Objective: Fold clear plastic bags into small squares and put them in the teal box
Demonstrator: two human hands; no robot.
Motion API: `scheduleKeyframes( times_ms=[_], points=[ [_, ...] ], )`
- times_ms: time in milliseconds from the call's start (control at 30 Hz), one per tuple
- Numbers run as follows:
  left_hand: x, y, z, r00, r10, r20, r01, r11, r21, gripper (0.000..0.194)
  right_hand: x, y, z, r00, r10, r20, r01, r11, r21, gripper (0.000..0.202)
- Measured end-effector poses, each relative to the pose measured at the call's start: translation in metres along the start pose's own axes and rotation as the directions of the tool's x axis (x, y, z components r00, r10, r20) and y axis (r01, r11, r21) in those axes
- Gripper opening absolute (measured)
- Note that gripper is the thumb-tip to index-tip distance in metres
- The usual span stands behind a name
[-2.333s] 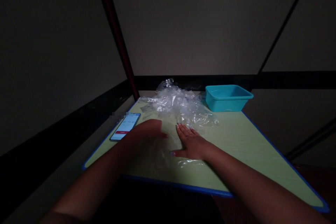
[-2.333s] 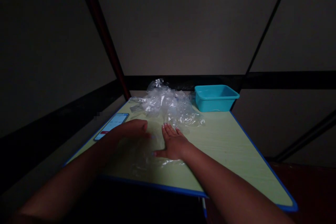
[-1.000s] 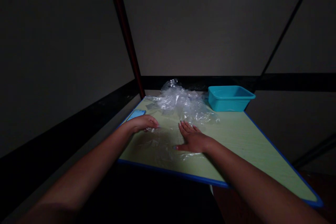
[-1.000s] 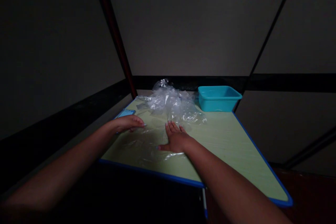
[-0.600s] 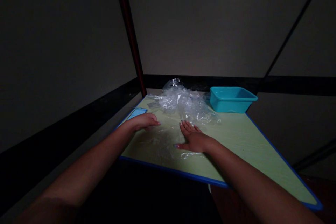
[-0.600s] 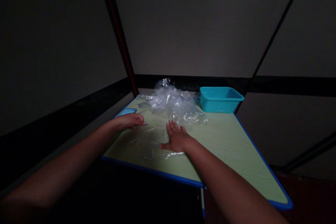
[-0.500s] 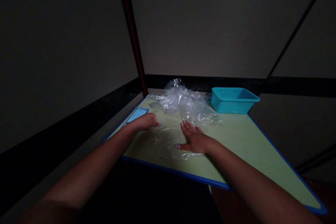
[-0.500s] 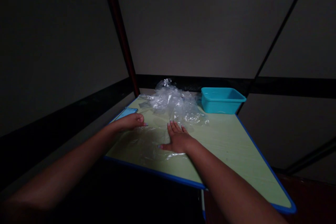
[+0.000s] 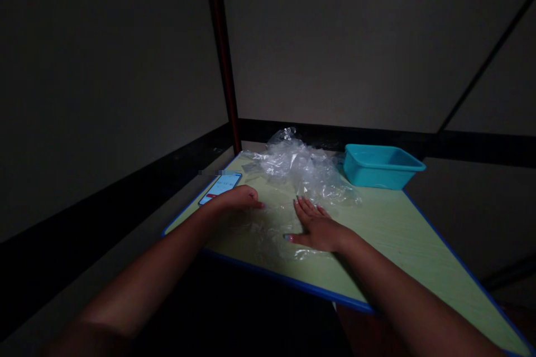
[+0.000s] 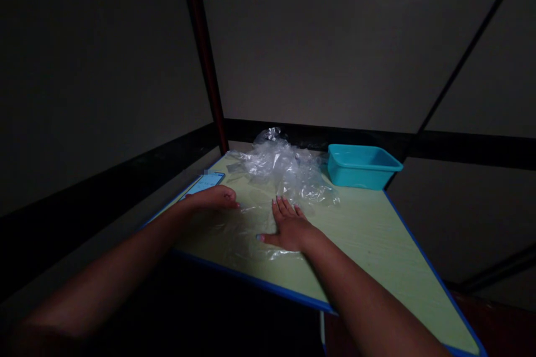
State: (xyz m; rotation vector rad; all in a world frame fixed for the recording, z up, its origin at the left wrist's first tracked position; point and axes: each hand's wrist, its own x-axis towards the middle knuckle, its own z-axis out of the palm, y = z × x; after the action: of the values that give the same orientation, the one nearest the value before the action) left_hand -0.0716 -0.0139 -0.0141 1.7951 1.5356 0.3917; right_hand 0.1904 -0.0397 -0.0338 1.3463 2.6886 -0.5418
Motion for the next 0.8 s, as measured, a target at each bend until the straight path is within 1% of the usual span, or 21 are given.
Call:
scheduleKeyframes(
  times_ms=[133, 267, 400, 533, 633, 700, 733, 800],
  points=[
    [0.003, -0.004, -0.002, 0.997, -0.007, -0.071, 0.005, 1.0, -0.024, 0.045, -0.001, 0.0, 0.0, 1.0, -0.002, 0.001, 0.002, 1.0, 0.009, 0.111],
    [0.004, -0.011, -0.004, 0.993, -0.011, -0.121, 0.002, 0.997, -0.077, 0.049, -0.001, 0.0, -0.001, 1.0, 0.002, 0.002, -0.002, 1.0, 0.008, 0.111],
    [0.001, -0.007, -0.001, 0.993, -0.025, -0.118, 0.007, 0.988, -0.151, 0.053, -0.002, -0.001, -0.001, 1.0, 0.013, 0.008, -0.013, 1.0, 0.006, 0.11],
    [0.005, 0.0, 0.003, 0.994, -0.047, -0.094, 0.024, 0.972, -0.234, 0.062, -0.002, -0.002, -0.001, 1.0, 0.01, 0.008, -0.011, 1.0, 0.005, 0.107],
    [0.01, 0.002, 0.003, 0.994, -0.065, -0.088, 0.044, 0.974, -0.222, 0.066, -0.003, -0.002, -0.002, 1.0, 0.007, 0.011, -0.007, 1.0, 0.003, 0.106],
    [0.011, 0.002, 0.003, 0.995, -0.067, -0.071, 0.052, 0.978, -0.201, 0.065, -0.003, -0.003, -0.002, 1.0, 0.009, 0.016, -0.009, 1.0, 0.001, 0.106],
    [0.012, 0.002, 0.003, 0.997, -0.057, -0.06, 0.047, 0.987, -0.155, 0.063, -0.003, -0.003, -0.003, 1.0, 0.009, 0.017, -0.009, 1.0, 0.0, 0.106],
    [0.011, 0.002, 0.003, 0.999, -0.017, -0.039, 0.017, 1.0, 0.0, 0.055, -0.003, -0.003, -0.002, 1.0, 0.009, 0.016, -0.009, 1.0, -0.001, 0.107]
  ],
)
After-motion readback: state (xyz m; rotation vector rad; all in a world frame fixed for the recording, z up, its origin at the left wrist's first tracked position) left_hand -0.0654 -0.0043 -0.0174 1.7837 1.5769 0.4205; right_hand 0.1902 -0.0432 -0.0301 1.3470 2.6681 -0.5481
